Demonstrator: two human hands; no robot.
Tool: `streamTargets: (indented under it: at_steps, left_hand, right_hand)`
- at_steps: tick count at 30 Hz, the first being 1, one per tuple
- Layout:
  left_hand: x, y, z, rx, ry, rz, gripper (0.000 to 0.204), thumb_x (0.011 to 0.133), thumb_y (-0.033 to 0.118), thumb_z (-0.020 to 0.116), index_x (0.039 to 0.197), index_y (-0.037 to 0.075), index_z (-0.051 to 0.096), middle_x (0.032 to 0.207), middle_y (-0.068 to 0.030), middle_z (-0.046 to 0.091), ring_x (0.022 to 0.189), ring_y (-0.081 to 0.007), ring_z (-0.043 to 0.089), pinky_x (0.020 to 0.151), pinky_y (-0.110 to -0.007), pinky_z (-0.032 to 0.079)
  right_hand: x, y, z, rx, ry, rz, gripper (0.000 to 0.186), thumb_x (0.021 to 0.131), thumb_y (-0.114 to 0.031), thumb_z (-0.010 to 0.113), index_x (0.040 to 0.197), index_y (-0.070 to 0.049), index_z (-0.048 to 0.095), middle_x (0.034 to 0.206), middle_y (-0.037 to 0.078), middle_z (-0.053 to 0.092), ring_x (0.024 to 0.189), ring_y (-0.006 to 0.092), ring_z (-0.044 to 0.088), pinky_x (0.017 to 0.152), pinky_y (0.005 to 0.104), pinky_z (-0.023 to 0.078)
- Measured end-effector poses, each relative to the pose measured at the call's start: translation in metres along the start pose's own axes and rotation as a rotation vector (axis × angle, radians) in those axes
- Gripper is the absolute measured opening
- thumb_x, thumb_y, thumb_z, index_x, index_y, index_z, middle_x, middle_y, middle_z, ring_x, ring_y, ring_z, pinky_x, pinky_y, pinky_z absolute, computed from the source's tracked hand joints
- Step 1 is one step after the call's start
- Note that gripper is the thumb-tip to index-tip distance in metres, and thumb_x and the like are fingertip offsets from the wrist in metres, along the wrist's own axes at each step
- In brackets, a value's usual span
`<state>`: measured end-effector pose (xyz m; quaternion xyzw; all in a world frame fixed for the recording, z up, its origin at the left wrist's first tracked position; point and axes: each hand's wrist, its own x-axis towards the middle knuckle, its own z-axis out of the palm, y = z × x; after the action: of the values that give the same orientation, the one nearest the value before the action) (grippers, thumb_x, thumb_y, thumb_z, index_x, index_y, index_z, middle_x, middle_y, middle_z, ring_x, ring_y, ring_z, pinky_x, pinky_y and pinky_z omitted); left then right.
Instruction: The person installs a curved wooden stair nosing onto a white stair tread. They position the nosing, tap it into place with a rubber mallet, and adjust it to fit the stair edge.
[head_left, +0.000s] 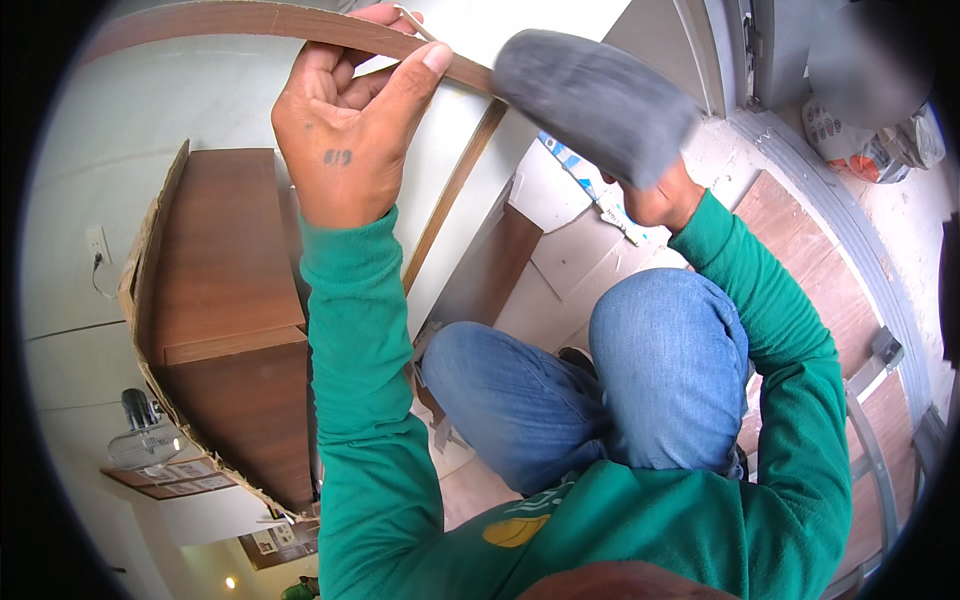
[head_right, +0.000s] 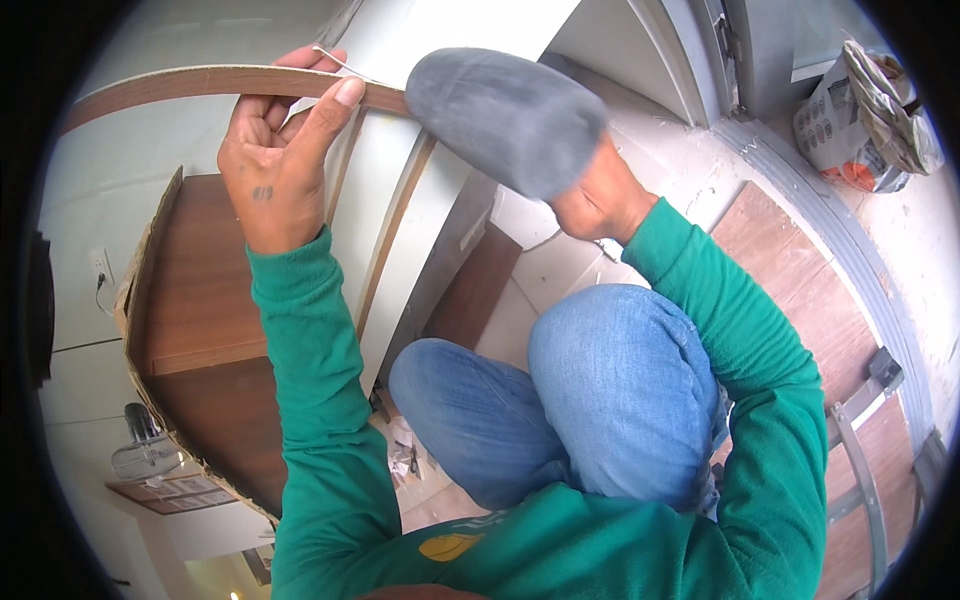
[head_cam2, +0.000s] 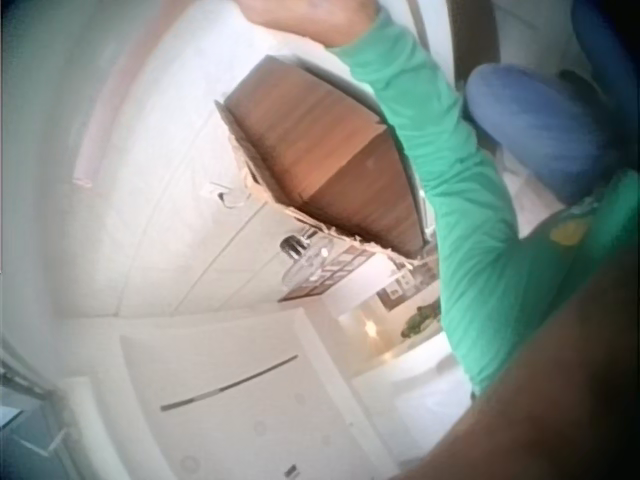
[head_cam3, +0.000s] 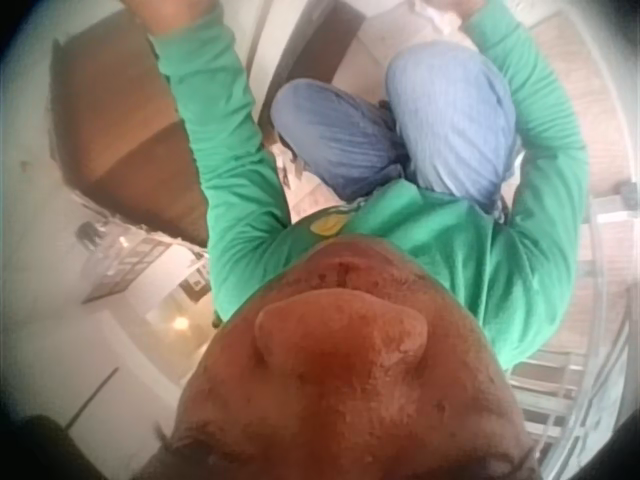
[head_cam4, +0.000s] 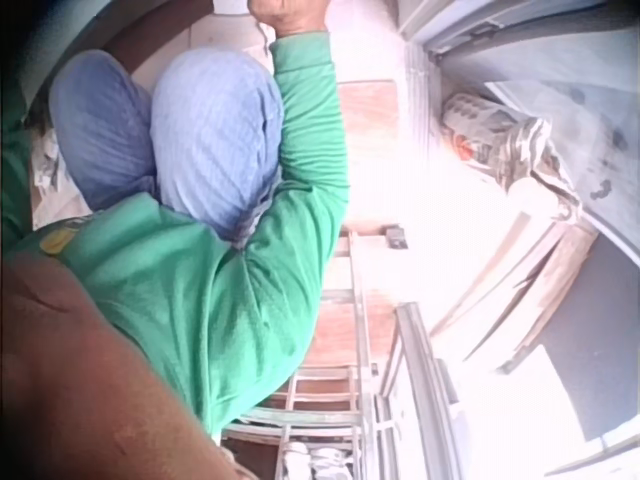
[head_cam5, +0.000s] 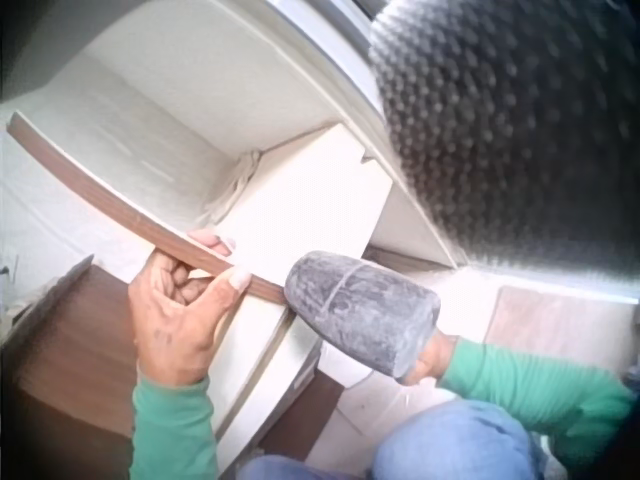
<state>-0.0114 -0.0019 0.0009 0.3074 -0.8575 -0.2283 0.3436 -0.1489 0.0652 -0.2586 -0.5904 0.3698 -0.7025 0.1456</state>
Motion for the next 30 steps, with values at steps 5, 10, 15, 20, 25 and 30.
streamTargets:
  at_steps: [5, 10, 15, 20, 25, 30]
  left_hand:
    - [0.001, -0.004, 0.001, 0.018, 0.003, 0.026, 0.058, 0.088, 0.011, 0.090, 0.135, -0.010, 0.063, 0.130, -0.0255, 0.073, 0.125, -0.0263, 0.070, 0.109, -0.038, 0.060]
    - [-0.002, -0.004, 0.002, 0.052, -0.003, 0.020, 0.059, 0.089, 0.012, 0.090, 0.136, -0.009, 0.062, 0.132, -0.0268, 0.072, 0.126, -0.0268, 0.070, 0.109, -0.039, 0.061]
    - [-0.002, -0.005, -0.003, 0.008, -0.041, 0.014, 0.058, 0.090, 0.011, 0.089, 0.137, -0.009, 0.062, 0.132, -0.0279, 0.072, 0.124, -0.0275, 0.072, 0.109, -0.039, 0.060]
    - [-0.002, 0.000, -0.003, -0.002, -0.064, -0.004, 0.059, 0.090, 0.010, 0.089, 0.138, -0.010, 0.061, 0.133, -0.0285, 0.071, 0.126, -0.0276, 0.070, 0.109, -0.039, 0.060]
    - [0.001, -0.005, -0.008, -0.062, -0.096, -0.008, 0.059, 0.090, 0.009, 0.088, 0.138, -0.009, 0.061, 0.135, -0.0286, 0.070, 0.127, -0.0280, 0.069, 0.110, -0.039, 0.059]
    - [0.004, -0.004, -0.004, -0.063, -0.054, -0.010, 0.058, 0.089, 0.006, 0.088, 0.139, -0.009, 0.062, 0.132, -0.0228, 0.071, 0.117, -0.0262, 0.073, 0.100, -0.035, 0.063]
  right_hand:
    - [-0.002, 0.002, -0.002, 0.094, -0.036, 0.131, 0.056, 0.092, -0.012, 0.048, 0.144, 0.004, 0.061, 0.147, 0.023, 0.063, 0.138, 0.0408, 0.057, 0.121, 0.0473, 0.042]
    - [-0.011, 0.013, 0.005, 0.008, 0.127, -0.129, 0.058, 0.091, -0.012, 0.047, 0.145, 0.004, 0.061, 0.146, 0.023, 0.063, 0.137, 0.0414, 0.058, 0.121, 0.0473, 0.043]
    - [-0.004, 0.003, 0.004, -0.031, 0.010, -0.055, 0.056, 0.092, -0.010, 0.046, 0.143, 0.003, 0.062, 0.146, 0.022, 0.064, 0.135, 0.0414, 0.059, 0.119, 0.0480, 0.044]
    - [-0.005, 0.007, 0.002, 0.035, 0.022, -0.021, 0.050, 0.096, -0.011, 0.046, 0.139, 0.001, 0.066, 0.145, 0.023, 0.066, 0.138, 0.0429, 0.058, 0.121, 0.0490, 0.043]
    - [0.002, -0.001, 0.007, -0.159, 0.081, -0.185, 0.042, 0.096, -0.009, 0.048, 0.129, 0.001, 0.069, 0.133, 0.025, 0.071, 0.127, 0.0475, 0.064, 0.114, 0.0487, 0.049]
    - [0.004, -0.009, -0.003, -0.050, 0.083, -0.052, 0.040, 0.096, -0.011, 0.047, 0.127, 0.001, 0.069, 0.129, 0.024, 0.070, 0.122, 0.0452, 0.065, 0.110, 0.0473, 0.050]
